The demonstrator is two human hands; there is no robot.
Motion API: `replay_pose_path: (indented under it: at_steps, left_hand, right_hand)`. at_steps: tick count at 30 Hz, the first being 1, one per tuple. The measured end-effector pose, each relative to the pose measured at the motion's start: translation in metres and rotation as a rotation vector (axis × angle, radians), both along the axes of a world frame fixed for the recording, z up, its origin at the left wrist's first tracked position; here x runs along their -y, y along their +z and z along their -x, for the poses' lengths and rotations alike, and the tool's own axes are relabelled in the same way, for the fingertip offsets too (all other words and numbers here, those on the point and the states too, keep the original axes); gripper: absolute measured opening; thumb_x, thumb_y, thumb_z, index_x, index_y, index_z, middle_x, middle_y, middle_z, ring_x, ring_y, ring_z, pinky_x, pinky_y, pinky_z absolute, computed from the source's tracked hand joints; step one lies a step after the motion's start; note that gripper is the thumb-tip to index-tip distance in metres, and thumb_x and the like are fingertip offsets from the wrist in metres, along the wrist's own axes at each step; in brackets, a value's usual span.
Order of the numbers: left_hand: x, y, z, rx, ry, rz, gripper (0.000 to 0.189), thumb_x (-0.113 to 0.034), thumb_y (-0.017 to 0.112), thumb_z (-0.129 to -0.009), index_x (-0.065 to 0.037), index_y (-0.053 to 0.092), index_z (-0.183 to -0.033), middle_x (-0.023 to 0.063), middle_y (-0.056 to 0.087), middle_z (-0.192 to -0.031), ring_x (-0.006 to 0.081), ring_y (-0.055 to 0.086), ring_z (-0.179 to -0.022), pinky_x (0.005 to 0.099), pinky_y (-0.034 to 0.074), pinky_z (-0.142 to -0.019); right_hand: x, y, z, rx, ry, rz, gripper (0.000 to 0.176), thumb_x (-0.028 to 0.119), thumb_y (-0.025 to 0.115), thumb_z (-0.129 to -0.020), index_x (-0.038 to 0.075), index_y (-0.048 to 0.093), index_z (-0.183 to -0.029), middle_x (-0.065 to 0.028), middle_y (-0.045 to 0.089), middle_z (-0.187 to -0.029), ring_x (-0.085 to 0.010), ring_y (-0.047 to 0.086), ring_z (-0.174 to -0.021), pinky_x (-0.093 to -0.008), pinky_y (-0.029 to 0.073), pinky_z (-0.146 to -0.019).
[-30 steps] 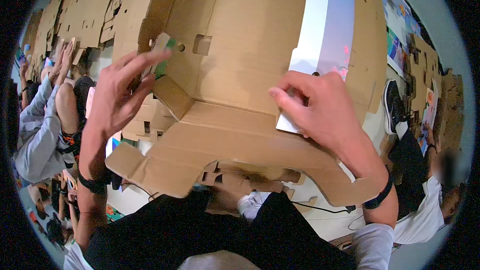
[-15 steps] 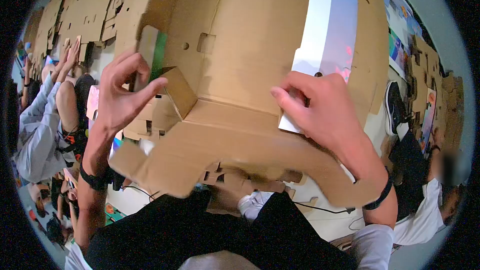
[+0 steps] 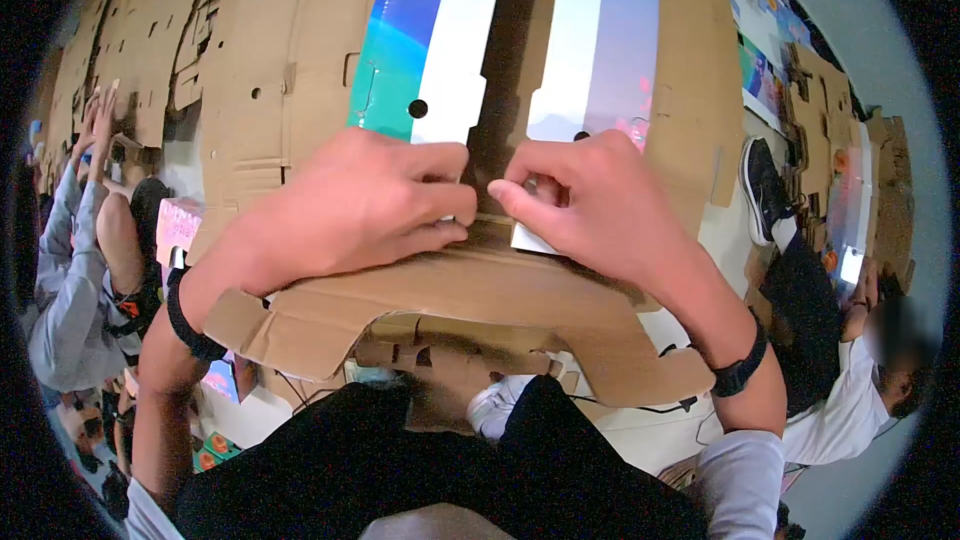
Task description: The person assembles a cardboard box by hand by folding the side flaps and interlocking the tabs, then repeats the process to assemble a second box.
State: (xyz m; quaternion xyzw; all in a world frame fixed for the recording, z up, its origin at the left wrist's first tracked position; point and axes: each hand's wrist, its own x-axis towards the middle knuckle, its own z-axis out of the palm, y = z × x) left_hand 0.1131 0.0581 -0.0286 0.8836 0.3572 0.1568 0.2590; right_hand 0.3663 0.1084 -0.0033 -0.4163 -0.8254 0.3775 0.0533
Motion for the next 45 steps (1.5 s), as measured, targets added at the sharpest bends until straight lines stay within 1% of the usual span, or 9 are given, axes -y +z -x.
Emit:
replay_pose_path:
  at_steps: [14,21,24,29,31,33,37,42,45]
  left_hand:
    - [-0.009,-0.008,-0.015,0.243,0.079,0.215,0.041,-0.006,0.07,-0.099,-0.019,0.065,-0.138,0.0124,0.052,-0.15,0.0339,0.069,-0.099,0.0446,0.058,-0.087]
    - [-0.043,0.025,-0.019,0.184,0.128,0.905,0.051,-0.005,0.051,-0.111,-0.02,0.055,-0.16,0.0129,0.069,-0.114,0.0189,0.07,-0.079,0.0336,0.064,-0.078]
    - [-0.055,0.018,-0.017,0.258,0.057,0.958,0.053,-0.006,0.042,-0.115,-0.024,0.052,-0.163,0.013,0.066,-0.118,0.0132,0.068,-0.071,0.0304,0.065,-0.072]
    - [-0.059,0.026,-0.011,0.279,0.024,1.037,0.1,0.019,0.029,-0.082,-0.03,0.044,-0.168,0.026,0.065,-0.132,0.0248,0.079,-0.086,0.0379,0.068,-0.088]
    - [-0.064,0.026,-0.007,0.273,0.013,1.064,0.096,0.017,0.03,-0.086,-0.029,0.042,-0.169,0.0277,0.064,-0.138,0.0268,0.08,-0.088,0.0387,0.068,-0.09]
    - [-0.072,0.029,-0.006,0.232,0.002,1.092,0.093,0.015,0.032,-0.088,-0.028,0.04,-0.17,0.0289,0.064,-0.143,0.0288,0.081,-0.09,0.0393,0.069,-0.092]
    - [-0.086,0.047,-0.011,0.154,0.0,1.151,0.082,0.011,0.032,-0.095,-0.023,0.038,-0.17,0.0288,0.063,-0.148,0.0314,0.082,-0.093,0.0386,0.069,-0.093]
    - [-0.095,0.046,-0.012,0.13,-0.025,1.183,0.055,-0.013,0.036,-0.116,-0.024,0.038,-0.17,0.027,0.058,-0.154,0.0332,0.081,-0.098,0.039,0.069,-0.094]
    - [-0.099,0.054,-0.01,0.074,-0.07,1.198,0.054,-0.027,0.043,-0.118,-0.028,0.034,-0.172,0.0246,0.051,-0.162,0.0345,0.078,-0.11,0.0421,0.064,-0.104]
  right_hand:
    - [-0.015,0.01,-0.012,-0.468,-0.341,0.502,0.024,0.018,0.051,-0.115,0.003,0.069,-0.115,-0.0034,0.063,-0.065,-0.0057,0.055,-0.044,-0.0208,0.039,-0.04]
    - [-0.014,0.003,-0.021,-0.515,-0.359,0.532,0.023,0.017,0.051,-0.115,0.003,0.07,-0.115,-0.0035,0.064,-0.068,-0.0057,0.055,-0.045,-0.0209,0.04,-0.041]
    - [-0.01,0.002,-0.029,-0.605,-0.444,0.475,0.029,0.021,0.046,-0.117,0.005,0.069,-0.11,-0.0009,0.058,-0.065,-0.0058,0.051,-0.046,-0.0217,0.036,-0.042]
    - [0.026,0.023,-0.076,-1.183,-0.635,0.51,0.06,0.062,0.041,-0.113,0.008,0.053,-0.091,0.005,0.034,-0.059,-0.0078,0.027,-0.048,-0.0268,0.024,-0.048]
    - [0.044,0.045,-0.097,-1.136,-0.453,0.396,0.069,0.072,0.038,-0.11,0.005,0.053,-0.098,0.0048,0.036,-0.061,-0.0085,0.028,-0.052,-0.0282,0.022,-0.05]
    - [0.078,0.053,-0.103,-0.831,-0.451,-0.044,0.064,0.067,0.063,-0.102,0.004,0.052,-0.098,0.0022,0.037,-0.064,-0.0097,0.032,-0.054,-0.0281,0.026,-0.053]
    - [0.097,0.06,-0.144,0.027,0.186,-0.818,0.066,0.041,0.1,-0.071,0.008,0.069,-0.119,-0.0058,0.043,-0.098,-0.021,0.047,-0.078,-0.0344,0.04,-0.065]
    - [0.071,0.049,-0.115,0.051,-0.047,-1.034,0.053,0.012,0.094,-0.076,0.01,0.076,-0.126,-0.0059,0.04,-0.103,-0.0213,0.047,-0.08,-0.0363,0.041,-0.066]
    - [0.053,0.045,-0.092,0.056,-0.302,-0.747,0.048,0.012,0.092,-0.082,0.01,0.077,-0.127,-0.0039,0.047,-0.092,-0.0187,0.045,-0.073,-0.0327,0.041,-0.064]
